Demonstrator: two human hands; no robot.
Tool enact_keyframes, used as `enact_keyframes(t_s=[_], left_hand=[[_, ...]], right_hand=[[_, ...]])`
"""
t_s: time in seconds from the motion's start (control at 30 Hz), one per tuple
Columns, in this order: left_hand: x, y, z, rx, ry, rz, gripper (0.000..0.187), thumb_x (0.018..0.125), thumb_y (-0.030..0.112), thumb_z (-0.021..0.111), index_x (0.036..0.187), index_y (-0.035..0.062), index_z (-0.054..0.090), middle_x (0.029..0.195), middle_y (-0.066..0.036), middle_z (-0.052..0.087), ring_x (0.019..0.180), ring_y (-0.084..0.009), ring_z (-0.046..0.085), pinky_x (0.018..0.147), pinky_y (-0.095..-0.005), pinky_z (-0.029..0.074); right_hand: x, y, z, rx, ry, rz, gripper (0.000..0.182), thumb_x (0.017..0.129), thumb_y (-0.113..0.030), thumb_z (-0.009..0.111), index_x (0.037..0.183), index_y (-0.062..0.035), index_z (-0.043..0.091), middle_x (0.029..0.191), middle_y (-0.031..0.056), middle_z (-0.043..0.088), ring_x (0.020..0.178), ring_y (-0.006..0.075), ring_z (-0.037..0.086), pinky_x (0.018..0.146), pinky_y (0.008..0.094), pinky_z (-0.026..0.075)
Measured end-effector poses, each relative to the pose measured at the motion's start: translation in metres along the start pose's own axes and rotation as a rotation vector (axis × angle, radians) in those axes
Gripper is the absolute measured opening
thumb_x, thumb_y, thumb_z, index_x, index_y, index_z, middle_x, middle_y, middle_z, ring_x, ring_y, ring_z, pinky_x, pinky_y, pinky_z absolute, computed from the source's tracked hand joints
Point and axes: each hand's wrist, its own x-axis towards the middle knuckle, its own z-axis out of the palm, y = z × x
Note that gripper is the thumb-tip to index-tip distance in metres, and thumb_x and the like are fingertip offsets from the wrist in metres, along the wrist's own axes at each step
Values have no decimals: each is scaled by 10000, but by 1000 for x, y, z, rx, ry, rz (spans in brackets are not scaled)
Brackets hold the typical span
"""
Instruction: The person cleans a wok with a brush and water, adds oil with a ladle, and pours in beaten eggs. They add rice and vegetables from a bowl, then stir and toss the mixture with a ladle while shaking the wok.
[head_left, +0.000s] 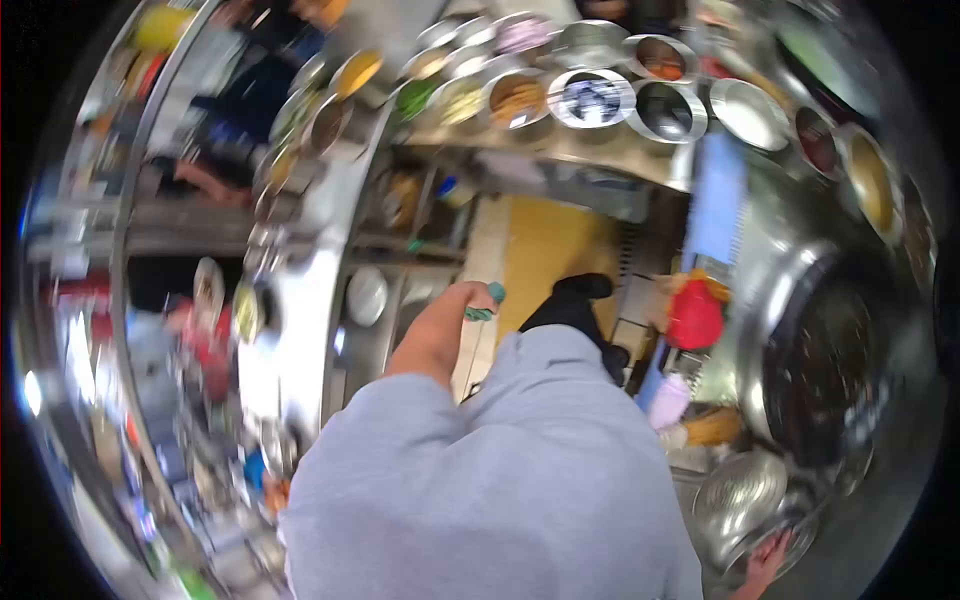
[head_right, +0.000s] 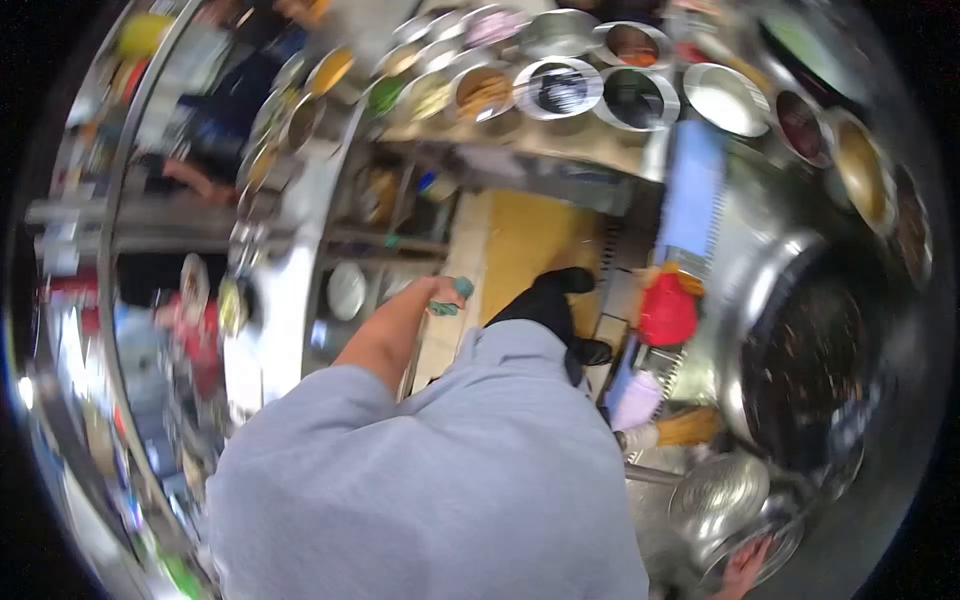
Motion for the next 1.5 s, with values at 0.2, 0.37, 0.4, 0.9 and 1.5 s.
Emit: enact_keyframes(t_s=[0.2, 0.37, 0.4, 0.9, 1.5], left_hand=[[-72, -155, 70, -234, 127, -266, 379, 692, 373, 772, 939, 103, 673, 795, -89, 634, 758, -195, 635, 580, -367, 545], [-115, -96, 94, -538, 280, -92, 388, 681, 218, 731, 1024, 113, 583, 818, -40, 626, 684, -156, 621, 536, -360, 535], [-78, -112, 96, -572, 200, -53, 360, 682, 206, 719, 1006, 114, 592, 779, -30, 619, 658, -139, 603, 522, -340, 513], [-105, 198, -8, -1177, -670, 519, 309, 822, 239, 615, 1019, 26, 508, 791, -75, 522, 656, -174, 513, 679, -314, 444], [-133, 417, 164, 1888, 154, 1240, 693, 715, 348, 782, 1274, 144, 427, 1265, -240, 502, 975, -412, 639, 797, -453, 538]], right_hand=[[-88, -31, 124, -59, 150, -82, 210, 975, -257, 462, 936, -103, 600, 733, 36, 541, 725, 126, 542, 637, 263, 469], [-74, -44, 183, -80, 45, -135, 212, 969, -251, 466, 985, -85, 597, 773, 54, 562, 734, 148, 559, 663, 287, 484], [-75, -46, 189, -84, 36, -139, 215, 968, -250, 467, 995, -81, 597, 781, 57, 566, 736, 153, 562, 668, 292, 487], [4, 15, 98, 547, 100, -377, 301, 949, -231, 478, 1141, -26, 588, 903, 110, 628, 765, 219, 613, 743, 365, 533], [-148, 4, 133, 517, 638, 148, 122, 860, -64, 482, 860, 47, 532, 732, 134, 601, 509, 216, 551, 480, 337, 471]])
